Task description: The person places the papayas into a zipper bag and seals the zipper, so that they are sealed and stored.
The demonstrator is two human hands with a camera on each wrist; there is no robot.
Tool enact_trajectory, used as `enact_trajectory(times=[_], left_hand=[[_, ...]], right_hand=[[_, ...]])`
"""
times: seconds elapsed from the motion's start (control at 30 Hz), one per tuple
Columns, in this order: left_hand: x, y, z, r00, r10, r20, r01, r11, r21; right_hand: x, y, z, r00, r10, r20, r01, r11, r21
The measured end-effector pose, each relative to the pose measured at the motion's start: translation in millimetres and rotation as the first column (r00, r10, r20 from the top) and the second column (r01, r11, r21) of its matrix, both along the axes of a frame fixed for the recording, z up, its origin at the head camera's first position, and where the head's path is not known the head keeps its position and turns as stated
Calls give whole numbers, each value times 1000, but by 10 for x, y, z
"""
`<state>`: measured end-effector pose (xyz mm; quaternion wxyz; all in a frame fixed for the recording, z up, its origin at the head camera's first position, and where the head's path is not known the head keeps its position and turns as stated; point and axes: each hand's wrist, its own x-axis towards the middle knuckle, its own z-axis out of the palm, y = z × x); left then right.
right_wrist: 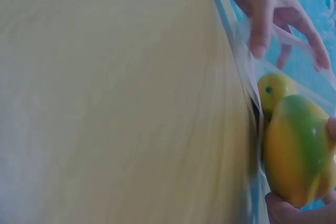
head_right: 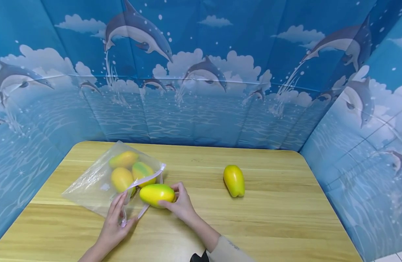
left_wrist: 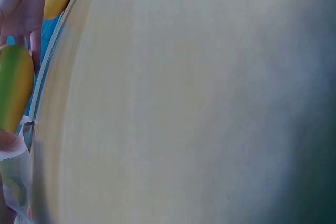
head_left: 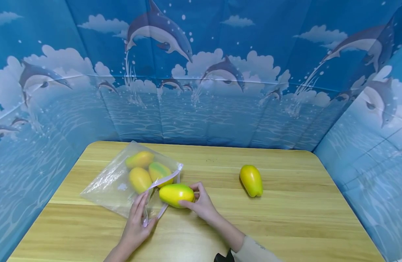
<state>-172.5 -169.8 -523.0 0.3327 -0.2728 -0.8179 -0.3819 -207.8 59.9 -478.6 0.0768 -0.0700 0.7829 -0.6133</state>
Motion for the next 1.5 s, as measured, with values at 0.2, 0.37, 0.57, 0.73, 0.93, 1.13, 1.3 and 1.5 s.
enact_trajectory(times=[0.2,0.37,0.57,0.73,0.93,1.13,1.3,1.5], left_hand=[[4,2,3,1000,-17,-4,17,1000,11],[1,4,3,1000,-26,-9,26,1000,15],[-2,8,5,1000,-21,-12,21,1000,12],[-10,14,3,999,-20,-26,21,1000,19],[-6,19,4,999,-7,-37,8,1000,19],[-3,23,9,999,5,-46,-5,1000,12],[-7,26,12,998,13,-59,-13,1000,5],[-17,34,23,998,16,-67,-15,1000,19]], right_hand=[[27,-148,0,999,8,-36,-8,1000,-1],[44,-222,-4,998,-1,-57,1,1000,-1],[44,-285,-30,998,-14,-65,17,999,46],[55,-339,-27,996,-27,-83,34,996,78],[75,-393,-12,995,-22,-101,32,995,96],[87,-435,-16,994,-21,-107,31,995,99],[88,-463,-32,994,-7,-109,20,993,116],[68,-451,-37,994,84,-69,-78,993,93]])
